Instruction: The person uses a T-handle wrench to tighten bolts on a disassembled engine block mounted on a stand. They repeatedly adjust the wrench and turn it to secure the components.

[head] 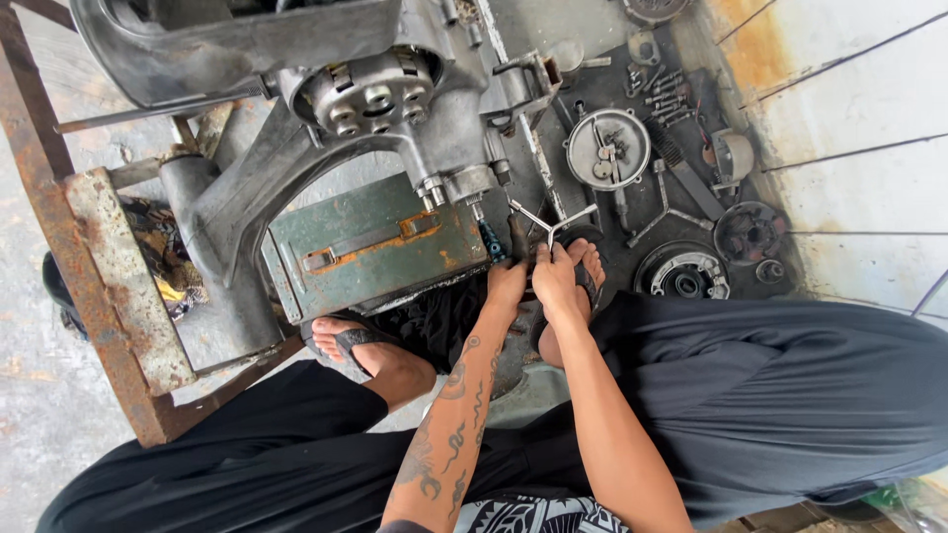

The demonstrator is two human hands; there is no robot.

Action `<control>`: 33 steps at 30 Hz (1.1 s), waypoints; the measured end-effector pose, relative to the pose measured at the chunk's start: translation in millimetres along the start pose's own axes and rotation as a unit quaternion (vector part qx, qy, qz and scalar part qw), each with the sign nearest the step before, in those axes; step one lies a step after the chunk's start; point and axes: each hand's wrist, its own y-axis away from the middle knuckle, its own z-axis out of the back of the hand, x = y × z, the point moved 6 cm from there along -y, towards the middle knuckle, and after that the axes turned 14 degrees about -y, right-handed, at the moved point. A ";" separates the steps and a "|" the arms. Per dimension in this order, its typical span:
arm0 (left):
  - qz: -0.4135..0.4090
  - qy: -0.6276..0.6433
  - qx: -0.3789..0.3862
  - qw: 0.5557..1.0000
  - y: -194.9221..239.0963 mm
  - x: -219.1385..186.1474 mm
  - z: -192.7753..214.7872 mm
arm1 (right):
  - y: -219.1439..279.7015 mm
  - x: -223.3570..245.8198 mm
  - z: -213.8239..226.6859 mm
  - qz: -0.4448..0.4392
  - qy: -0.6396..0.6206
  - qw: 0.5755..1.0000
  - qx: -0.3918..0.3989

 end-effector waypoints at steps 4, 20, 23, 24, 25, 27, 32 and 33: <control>-0.011 -0.027 0.019 0.999 -4.2 8.3 3.4 | -12.9 -22.1 -0.5 -0.012 0.023 1.000 -0.009; -0.011 -0.202 -0.140 0.969 -28.9 25.1 34.4 | 29.4 32.3 2.6 0.023 -0.031 0.999 0.017; -0.017 -0.201 -0.134 0.970 -29.3 23.3 30.2 | 32.4 40.4 5.8 0.023 -0.027 0.999 0.013; -0.021 -0.203 -0.124 0.971 -25.1 22.3 28.9 | 32.8 41.2 6.8 0.024 -0.010 1.000 0.003; -0.020 -0.203 -0.125 0.971 -11.5 13.7 33.5 | 30.4 37.5 4.9 0.023 -0.011 1.000 0.004; -0.050 -0.191 -0.100 0.975 15.4 -7.4 34.1 | 24.6 30.9 6.5 0.031 -0.017 0.999 -0.003; -0.059 -0.224 -0.074 0.970 -4.9 10.1 26.6 | 10.7 30.3 10.1 0.075 0.008 0.997 0.011; -0.062 -0.226 -0.061 0.970 -7.5 14.4 26.4 | 5.2 32.1 9.2 0.093 0.028 0.995 0.019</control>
